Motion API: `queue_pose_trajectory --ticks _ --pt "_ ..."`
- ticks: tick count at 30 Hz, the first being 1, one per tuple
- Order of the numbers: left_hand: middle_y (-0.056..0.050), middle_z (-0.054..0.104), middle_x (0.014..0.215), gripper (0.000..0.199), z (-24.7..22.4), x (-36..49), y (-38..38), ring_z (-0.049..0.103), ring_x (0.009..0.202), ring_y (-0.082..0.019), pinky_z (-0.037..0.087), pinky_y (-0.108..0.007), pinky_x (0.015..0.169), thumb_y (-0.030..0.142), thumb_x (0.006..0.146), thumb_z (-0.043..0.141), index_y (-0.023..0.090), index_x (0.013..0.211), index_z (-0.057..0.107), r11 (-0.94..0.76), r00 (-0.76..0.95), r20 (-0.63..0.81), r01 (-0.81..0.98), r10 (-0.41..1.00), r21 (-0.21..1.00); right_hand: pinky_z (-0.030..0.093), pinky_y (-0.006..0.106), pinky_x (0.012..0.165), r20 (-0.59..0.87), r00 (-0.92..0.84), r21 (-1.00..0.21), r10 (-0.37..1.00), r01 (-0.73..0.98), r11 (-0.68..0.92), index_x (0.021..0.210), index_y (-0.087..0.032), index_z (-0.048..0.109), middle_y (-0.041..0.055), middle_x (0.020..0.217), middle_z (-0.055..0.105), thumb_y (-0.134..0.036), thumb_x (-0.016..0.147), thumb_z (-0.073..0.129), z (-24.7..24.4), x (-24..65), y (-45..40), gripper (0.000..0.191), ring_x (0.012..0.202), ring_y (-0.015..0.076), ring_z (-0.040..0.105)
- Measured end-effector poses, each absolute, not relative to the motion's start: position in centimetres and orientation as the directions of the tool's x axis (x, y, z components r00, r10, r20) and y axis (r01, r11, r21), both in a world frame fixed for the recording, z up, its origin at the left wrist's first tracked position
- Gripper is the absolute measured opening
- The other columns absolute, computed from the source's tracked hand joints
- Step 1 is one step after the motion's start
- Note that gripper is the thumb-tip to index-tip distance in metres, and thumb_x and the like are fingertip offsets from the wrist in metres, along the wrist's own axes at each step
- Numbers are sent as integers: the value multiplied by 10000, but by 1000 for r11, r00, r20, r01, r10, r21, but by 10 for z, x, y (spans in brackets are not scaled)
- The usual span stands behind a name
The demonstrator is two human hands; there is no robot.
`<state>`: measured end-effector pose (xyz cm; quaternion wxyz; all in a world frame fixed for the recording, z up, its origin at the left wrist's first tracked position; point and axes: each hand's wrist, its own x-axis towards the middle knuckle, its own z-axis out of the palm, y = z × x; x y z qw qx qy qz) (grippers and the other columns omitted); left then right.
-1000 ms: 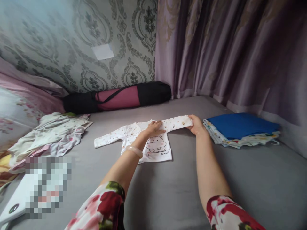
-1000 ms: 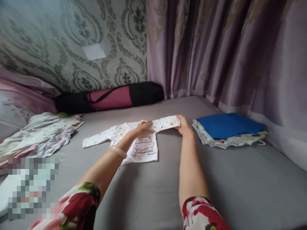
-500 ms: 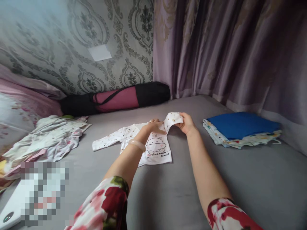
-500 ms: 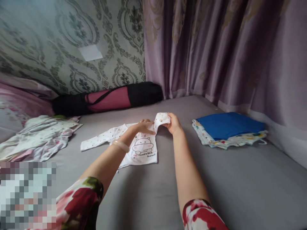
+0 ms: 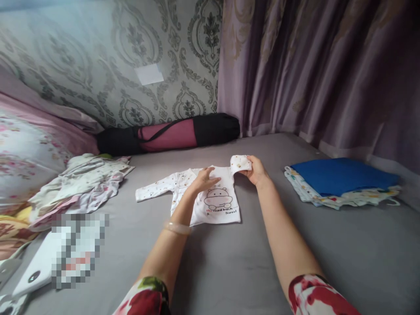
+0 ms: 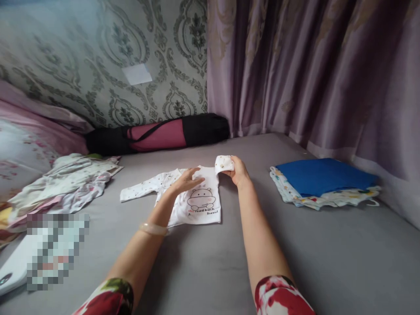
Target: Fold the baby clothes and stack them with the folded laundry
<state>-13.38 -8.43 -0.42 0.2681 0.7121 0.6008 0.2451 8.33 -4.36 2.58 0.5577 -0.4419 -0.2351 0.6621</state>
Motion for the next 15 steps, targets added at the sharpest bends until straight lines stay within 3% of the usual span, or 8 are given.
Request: queue_pose_trajectory --ticks 4,7,12,15 --pt "-147 649 1151 434 -14 -166 -114 634 1005 -231 520 -341 856 410 824 624 145 1168 616 47 -142 21 457 990 888 541 242 440 -319 35 -837 947 -480 -264 841 -139 608 16 647 677 -171 908 425 28 68 -47 197 539 146 644" --pt "-127 684 1008 344 -21 -181 -121 679 858 -193 548 -328 777 367 825 637 124 1067 622 121 -299 -65 173 952 977 555 257 465 -302 39 -864 952 -434 -256 856 -143 600 20 682 681 -168 907 426 30 54 -50 184 570 149 648" --pt "-117 685 936 250 -23 -182 -121 699 767 -156 565 -322 793 303 868 632 111 1021 580 122 -314 -170 -165 934 979 603 323 573 -286 66 -904 956 -351 -246 909 -197 553 -15 688 658 -163 901 426 25 24 -58 132 646 158 659" --pt "-130 676 941 261 -21 -177 -122 699 780 -156 561 -322 828 314 902 603 106 1053 560 141 -276 -211 -253 938 957 602 399 768 -240 -37 -923 970 -301 -240 987 -225 547 7 847 695 -215 917 422 18 5 -67 144 854 181 686"
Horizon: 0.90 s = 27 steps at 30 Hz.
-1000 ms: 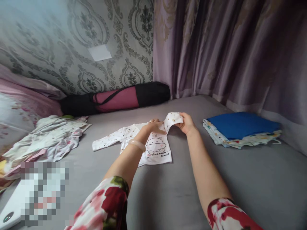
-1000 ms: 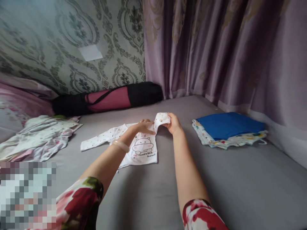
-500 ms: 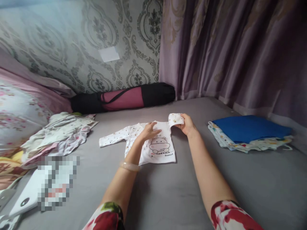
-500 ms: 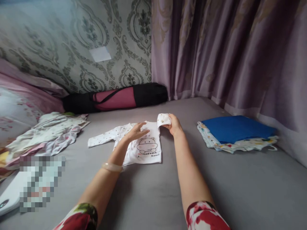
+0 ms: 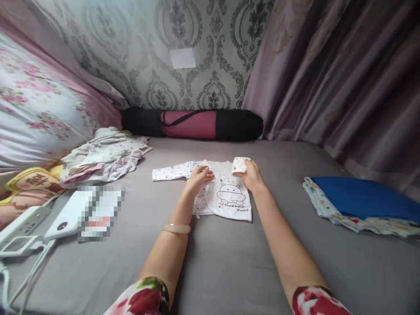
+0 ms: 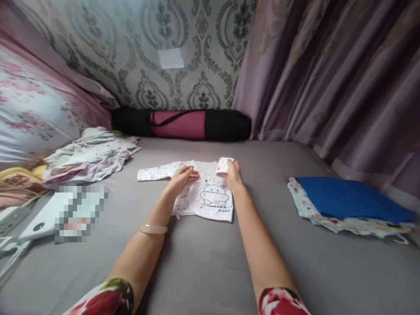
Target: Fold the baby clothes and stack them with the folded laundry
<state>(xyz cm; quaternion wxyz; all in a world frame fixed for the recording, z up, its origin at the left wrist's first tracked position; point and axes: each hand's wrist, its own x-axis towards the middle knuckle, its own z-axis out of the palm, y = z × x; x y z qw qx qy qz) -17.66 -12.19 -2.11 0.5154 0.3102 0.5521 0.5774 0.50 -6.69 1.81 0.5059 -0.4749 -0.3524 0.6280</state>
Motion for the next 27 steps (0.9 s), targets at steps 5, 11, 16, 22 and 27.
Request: queue_pose_trajectory --ticks 5,11,16,22,27 --pt "-119 646 981 423 -22 -174 -122 685 807 -154 556 -309 815 402 903 598 130 1218 523 132 -240 -203 -279 949 951 307 362 1143 -234 -454 -914 859 -198 -354 1253 -198 528 103 1504 420 -404 965 365 10 -6 -79 389 1389 170 379" --pt "-85 628 968 510 -24 -176 -122 663 828 -142 547 -295 825 372 857 654 165 1306 527 118 -231 -167 -212 958 970 263 374 1162 -209 -344 -928 915 -226 -297 1375 -190 457 101 1546 358 -432 992 212 14 18 -64 515 1401 164 358" --pt "-94 686 975 332 -25 -173 -123 653 826 -154 532 -299 821 293 831 645 138 1124 670 97 -194 -84 62 977 993 365 389 1105 -147 -106 -973 984 -164 -163 1361 -160 481 154 1490 432 -440 986 137 10 41 -48 581 1357 200 433" --pt "-122 693 1067 364 -31 -169 -118 659 951 -209 527 -339 875 215 788 627 130 1139 672 17 -250 51 263 967 965 403 363 1069 -39 -28 -988 999 153 -34 1396 -168 465 142 1474 458 -490 986 73 -9 40 -42 652 1346 198 448" --pt "-128 641 1205 320 -38 -170 -110 631 1034 -202 511 -351 934 118 769 554 138 1061 685 -108 -289 202 309 936 945 261 360 1158 83 -104 -812 991 569 128 1399 -131 481 137 1483 447 -496 982 188 -19 29 -50 626 1400 216 358"
